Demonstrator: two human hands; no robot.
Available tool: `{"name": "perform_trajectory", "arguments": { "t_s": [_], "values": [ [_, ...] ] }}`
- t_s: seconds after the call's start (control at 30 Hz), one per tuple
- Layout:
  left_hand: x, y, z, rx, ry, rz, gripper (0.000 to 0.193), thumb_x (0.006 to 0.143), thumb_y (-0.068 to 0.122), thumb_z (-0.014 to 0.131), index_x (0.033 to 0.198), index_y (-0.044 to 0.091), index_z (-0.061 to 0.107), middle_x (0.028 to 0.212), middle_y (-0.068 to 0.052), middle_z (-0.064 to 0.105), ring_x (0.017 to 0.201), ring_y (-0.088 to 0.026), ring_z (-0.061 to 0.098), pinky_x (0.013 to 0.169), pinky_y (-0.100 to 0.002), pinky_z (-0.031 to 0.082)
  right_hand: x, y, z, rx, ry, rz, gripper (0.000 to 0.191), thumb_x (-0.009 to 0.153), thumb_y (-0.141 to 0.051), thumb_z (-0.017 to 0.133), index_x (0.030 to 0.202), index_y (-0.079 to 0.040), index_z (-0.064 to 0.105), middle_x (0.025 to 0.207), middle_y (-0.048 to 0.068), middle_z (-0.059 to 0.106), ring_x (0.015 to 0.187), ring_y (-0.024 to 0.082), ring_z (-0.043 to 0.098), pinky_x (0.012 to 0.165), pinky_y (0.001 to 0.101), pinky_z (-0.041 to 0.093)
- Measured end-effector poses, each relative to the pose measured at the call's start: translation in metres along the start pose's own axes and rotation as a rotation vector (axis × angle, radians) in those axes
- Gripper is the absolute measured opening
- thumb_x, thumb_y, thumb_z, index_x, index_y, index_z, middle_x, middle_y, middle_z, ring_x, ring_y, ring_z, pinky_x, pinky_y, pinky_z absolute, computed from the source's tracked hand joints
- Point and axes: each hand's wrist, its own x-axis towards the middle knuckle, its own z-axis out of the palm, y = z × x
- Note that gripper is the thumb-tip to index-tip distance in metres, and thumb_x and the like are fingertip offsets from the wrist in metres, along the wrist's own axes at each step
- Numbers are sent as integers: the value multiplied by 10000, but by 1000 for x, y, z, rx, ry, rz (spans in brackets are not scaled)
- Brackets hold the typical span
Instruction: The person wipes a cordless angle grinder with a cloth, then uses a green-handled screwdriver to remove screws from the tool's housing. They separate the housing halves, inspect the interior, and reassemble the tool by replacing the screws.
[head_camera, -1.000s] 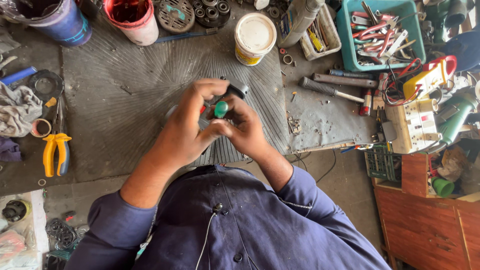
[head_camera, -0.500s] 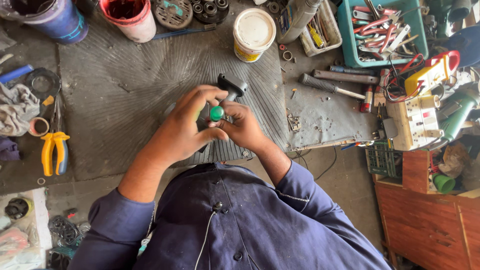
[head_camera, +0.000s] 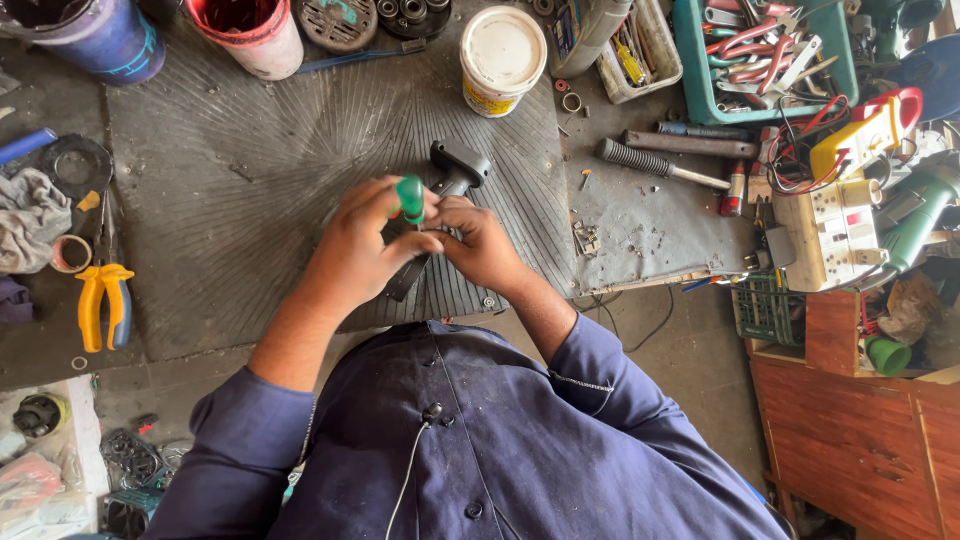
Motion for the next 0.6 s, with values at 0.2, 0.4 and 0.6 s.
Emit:
{"name": "perform_trajectory", "arguments": {
  "t_s": [0.2, 0.4, 0.6],
  "values": [
    [-3, 0, 2, -131, -5, -159, 208, 940, 230, 774, 1009, 61, 674, 1019, -50, 765, 923, -222, 776, 789, -336, 599, -2, -4, -7, -63, -55, 40, 214, 874, -93, 802, 1055, -34, 705, 1058, 126, 699, 1047, 308, 683, 923, 405, 528],
    [0, 5, 4, -117, 52, -72, 238, 934, 150, 743, 1099, 18, 634, 1013, -94, 732, 969, -248, 727, 815, -367, 579, -4, 6, 1, -168, 9, -35, 194, 923, -66, 746, 1115, -38, 726, 1132, 127, 742, 1189, 347, 660, 1017, 428, 522],
    [-13, -3, 0, -89, 109, -118, 128, 993, 139, 722, 1070, 40, 698, 1016, -93, 756, 956, -200, 747, 815, -344, 592, 0, -1, -7, -149, -54, -48, 148, 989, -74, 717, 1135, -49, 727, 1142, 96, 747, 1216, 308, 670, 1132, 445, 502]
  ]
}}
